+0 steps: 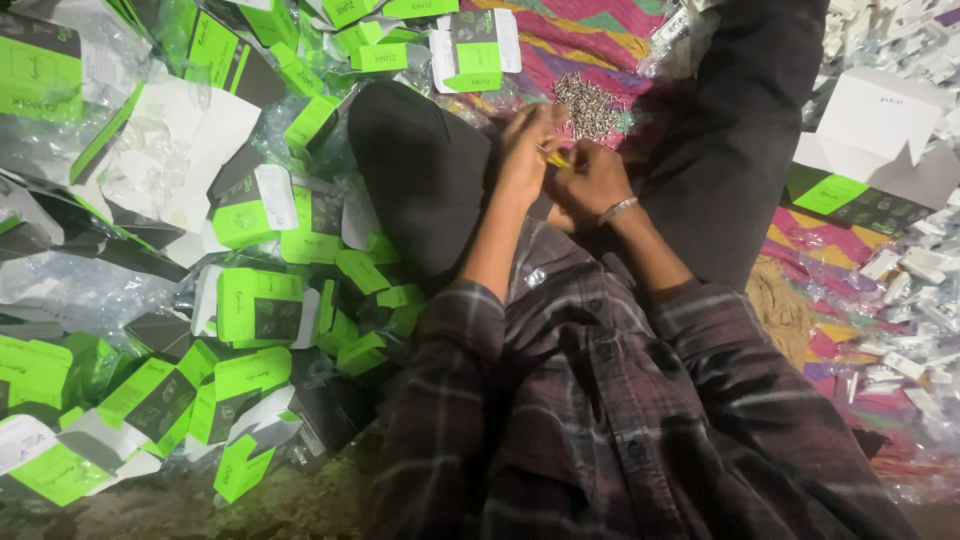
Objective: The person lies on a mattress on the floor surrounded by packaged boxes and assembles small silver metal parts, working on their lap. They pick pieces from a pile, fit them together by hand, and add finished pieces to an accumulating pile, occasionally handling a small yellow object.
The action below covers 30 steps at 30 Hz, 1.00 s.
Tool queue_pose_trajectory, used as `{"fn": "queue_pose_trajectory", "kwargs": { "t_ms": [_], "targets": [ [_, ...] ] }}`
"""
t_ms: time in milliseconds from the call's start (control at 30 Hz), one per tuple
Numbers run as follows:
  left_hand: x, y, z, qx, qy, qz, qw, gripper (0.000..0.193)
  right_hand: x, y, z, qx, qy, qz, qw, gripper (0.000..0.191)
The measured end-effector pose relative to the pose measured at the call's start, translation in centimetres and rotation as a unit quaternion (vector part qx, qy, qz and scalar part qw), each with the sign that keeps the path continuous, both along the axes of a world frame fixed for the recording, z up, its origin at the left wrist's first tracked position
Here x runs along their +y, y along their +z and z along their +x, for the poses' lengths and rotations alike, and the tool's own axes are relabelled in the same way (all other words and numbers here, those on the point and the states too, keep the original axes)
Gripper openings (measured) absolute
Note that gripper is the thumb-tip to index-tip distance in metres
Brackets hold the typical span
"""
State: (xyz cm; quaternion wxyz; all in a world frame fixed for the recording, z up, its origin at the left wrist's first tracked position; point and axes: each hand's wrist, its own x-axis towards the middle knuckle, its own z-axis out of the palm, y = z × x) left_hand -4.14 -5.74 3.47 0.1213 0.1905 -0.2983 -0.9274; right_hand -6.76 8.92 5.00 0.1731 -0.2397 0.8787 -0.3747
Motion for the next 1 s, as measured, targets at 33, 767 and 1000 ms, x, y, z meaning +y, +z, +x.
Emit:
{"fn": "queue_pose_trajectory", "kwargs": {
  "t_ms": [33,767,1000],
  "targets": [
    [-0.2,0.0,0.0,-0.016,0.04,0.018,0.999,0.024,0.2,-0.4,-0.5,-0.029,-0.024,0.019,0.999,0.024],
    [0.8,-0.4,0.0,-0.076,0.069,-0.181,0.978,0.017,0.9,2.0,0.0,0.049,0.014,0.029,0.998,0.036],
    [1.3,-0.9,0.4,-0.042,0.096,-0.405,0.908,0.014,0.7,1.6,0.1,0.008,-0.007,0.037,0.999,0.036]
  ]
}}
